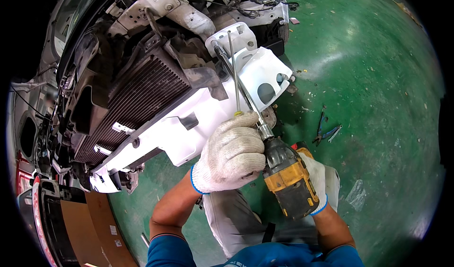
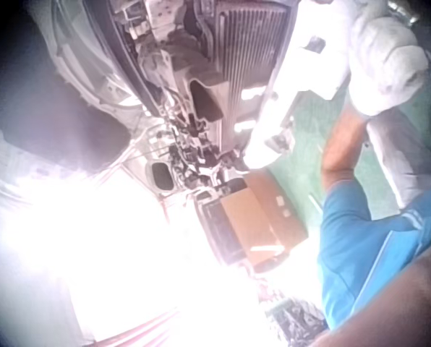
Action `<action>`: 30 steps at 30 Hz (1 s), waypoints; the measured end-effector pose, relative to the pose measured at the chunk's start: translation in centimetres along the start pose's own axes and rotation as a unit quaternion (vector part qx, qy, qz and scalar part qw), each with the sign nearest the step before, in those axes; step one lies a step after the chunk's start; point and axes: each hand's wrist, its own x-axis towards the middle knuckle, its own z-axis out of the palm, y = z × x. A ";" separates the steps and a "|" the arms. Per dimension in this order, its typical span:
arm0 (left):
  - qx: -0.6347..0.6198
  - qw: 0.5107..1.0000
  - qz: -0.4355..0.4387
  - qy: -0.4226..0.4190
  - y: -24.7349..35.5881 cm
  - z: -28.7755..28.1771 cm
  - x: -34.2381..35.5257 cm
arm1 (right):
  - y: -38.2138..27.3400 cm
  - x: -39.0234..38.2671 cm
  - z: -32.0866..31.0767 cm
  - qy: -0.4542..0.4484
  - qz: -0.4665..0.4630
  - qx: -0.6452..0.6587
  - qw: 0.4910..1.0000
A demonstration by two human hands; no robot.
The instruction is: The person is sitting on the floor in a workshop, working on a detached white car bumper. They use a ratchet wrench to tighten bolts on the bumper's mounting points and later switch to a cordless impact driver to continue the fastening process.
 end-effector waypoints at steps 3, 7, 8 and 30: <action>-0.006 1.000 0.002 0.007 0.0 0.2 0.0 | 0.2 0.8 0.2 0.070 -0.097 -0.102 0.988; -0.001 1.000 0.003 0.012 0.2 0.2 0.2 | -0.9 1.0 0.0 0.051 -0.087 -0.088 0.991; 0.003 1.000 0.005 0.014 0.2 0.3 0.1 | -1.0 0.8 -0.2 0.036 -0.084 -0.101 0.991; 0.142 0.987 0.033 -0.061 2.6 -1.4 7.6 | -0.6 -0.1 1.7 -0.013 -0.017 0.198 0.980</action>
